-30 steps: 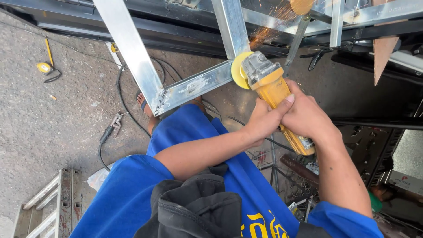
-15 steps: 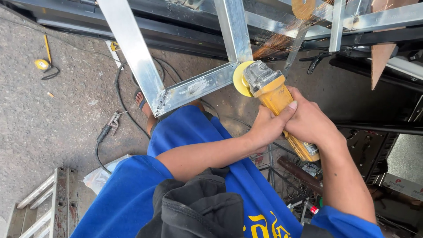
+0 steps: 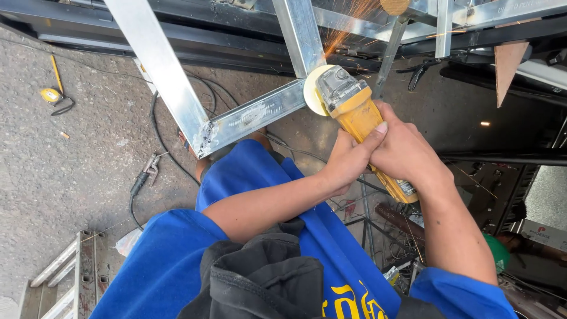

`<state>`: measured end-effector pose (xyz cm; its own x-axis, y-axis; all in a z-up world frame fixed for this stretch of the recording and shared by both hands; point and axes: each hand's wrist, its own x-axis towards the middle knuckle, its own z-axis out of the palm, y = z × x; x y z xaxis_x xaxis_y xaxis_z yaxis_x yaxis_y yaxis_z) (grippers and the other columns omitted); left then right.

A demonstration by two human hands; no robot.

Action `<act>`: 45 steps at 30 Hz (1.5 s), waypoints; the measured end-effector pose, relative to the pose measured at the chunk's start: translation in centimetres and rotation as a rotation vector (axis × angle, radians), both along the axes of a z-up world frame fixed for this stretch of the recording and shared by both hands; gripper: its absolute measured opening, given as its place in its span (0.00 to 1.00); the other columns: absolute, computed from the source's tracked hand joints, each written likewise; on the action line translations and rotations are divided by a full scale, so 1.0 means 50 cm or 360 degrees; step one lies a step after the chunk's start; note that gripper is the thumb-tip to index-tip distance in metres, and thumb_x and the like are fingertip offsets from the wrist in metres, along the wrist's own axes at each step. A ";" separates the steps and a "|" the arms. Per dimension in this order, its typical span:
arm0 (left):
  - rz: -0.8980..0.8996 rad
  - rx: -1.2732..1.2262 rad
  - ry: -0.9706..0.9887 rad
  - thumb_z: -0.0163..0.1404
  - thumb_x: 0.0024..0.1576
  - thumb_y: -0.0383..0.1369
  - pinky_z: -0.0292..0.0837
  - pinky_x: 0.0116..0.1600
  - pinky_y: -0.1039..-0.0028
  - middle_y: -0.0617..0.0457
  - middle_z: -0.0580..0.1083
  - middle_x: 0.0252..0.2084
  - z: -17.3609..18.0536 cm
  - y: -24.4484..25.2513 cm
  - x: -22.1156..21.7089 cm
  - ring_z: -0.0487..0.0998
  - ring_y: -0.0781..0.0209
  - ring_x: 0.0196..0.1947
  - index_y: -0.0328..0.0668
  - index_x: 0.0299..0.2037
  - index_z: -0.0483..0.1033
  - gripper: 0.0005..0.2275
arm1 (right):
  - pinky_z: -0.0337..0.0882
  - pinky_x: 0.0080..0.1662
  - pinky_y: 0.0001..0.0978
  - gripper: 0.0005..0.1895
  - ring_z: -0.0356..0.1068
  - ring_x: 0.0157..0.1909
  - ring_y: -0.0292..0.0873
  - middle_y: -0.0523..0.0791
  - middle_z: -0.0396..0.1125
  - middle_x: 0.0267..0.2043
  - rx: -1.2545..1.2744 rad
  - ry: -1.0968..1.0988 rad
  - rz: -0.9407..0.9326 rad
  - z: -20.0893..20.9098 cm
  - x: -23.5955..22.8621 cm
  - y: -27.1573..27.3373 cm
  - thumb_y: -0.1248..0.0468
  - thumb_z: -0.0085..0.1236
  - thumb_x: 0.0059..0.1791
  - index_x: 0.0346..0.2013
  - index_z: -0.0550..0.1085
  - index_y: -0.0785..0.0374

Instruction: Using a handheld angle grinder to smooth out weld joints on a rectangular metal frame structure.

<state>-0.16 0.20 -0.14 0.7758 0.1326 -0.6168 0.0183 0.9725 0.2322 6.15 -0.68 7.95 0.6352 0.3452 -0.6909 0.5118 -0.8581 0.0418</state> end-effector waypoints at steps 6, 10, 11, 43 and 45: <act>0.0040 -0.0011 0.0003 0.56 0.52 0.48 0.75 0.35 0.46 0.31 0.65 0.46 0.005 -0.006 -0.002 0.74 0.31 0.50 0.19 0.52 0.57 0.34 | 0.72 0.45 0.68 0.36 0.72 0.48 0.77 0.68 0.71 0.45 -0.0014 -0.0007 0.0066 -0.013 0.019 -0.021 0.56 0.44 0.47 0.71 0.60 0.59; 0.0031 -0.0017 -0.0005 0.56 0.52 0.47 0.75 0.35 0.45 0.32 0.65 0.46 0.002 -0.001 0.001 0.74 0.31 0.50 0.19 0.53 0.57 0.34 | 0.72 0.43 0.70 0.34 0.71 0.47 0.78 0.67 0.71 0.45 0.0058 -0.0014 0.0098 -0.012 0.014 -0.009 0.56 0.40 0.49 0.71 0.61 0.58; 0.0024 -0.0019 -0.0003 0.56 0.52 0.47 0.75 0.35 0.45 0.32 0.65 0.46 0.001 -0.003 -0.002 0.74 0.31 0.50 0.19 0.53 0.57 0.34 | 0.72 0.43 0.70 0.34 0.71 0.47 0.78 0.67 0.71 0.45 0.0056 -0.0011 0.0091 -0.012 0.013 -0.018 0.56 0.40 0.49 0.71 0.61 0.58; 0.0052 -0.0028 0.0030 0.55 0.53 0.48 0.73 0.35 0.41 0.32 0.64 0.48 0.003 -0.004 0.008 0.72 0.32 0.51 0.19 0.53 0.56 0.34 | 0.71 0.46 0.72 0.37 0.70 0.50 0.79 0.69 0.71 0.44 -0.0035 0.0058 0.0089 -0.006 0.021 -0.010 0.59 0.48 0.46 0.71 0.60 0.59; 0.0037 -0.0041 0.0035 0.55 0.52 0.48 0.72 0.35 0.39 0.30 0.63 0.48 0.013 -0.005 0.000 0.72 0.28 0.51 0.18 0.53 0.55 0.35 | 0.70 0.47 0.73 0.37 0.70 0.51 0.79 0.70 0.70 0.44 -0.0060 0.0061 0.0076 0.006 0.009 -0.007 0.60 0.49 0.45 0.71 0.60 0.61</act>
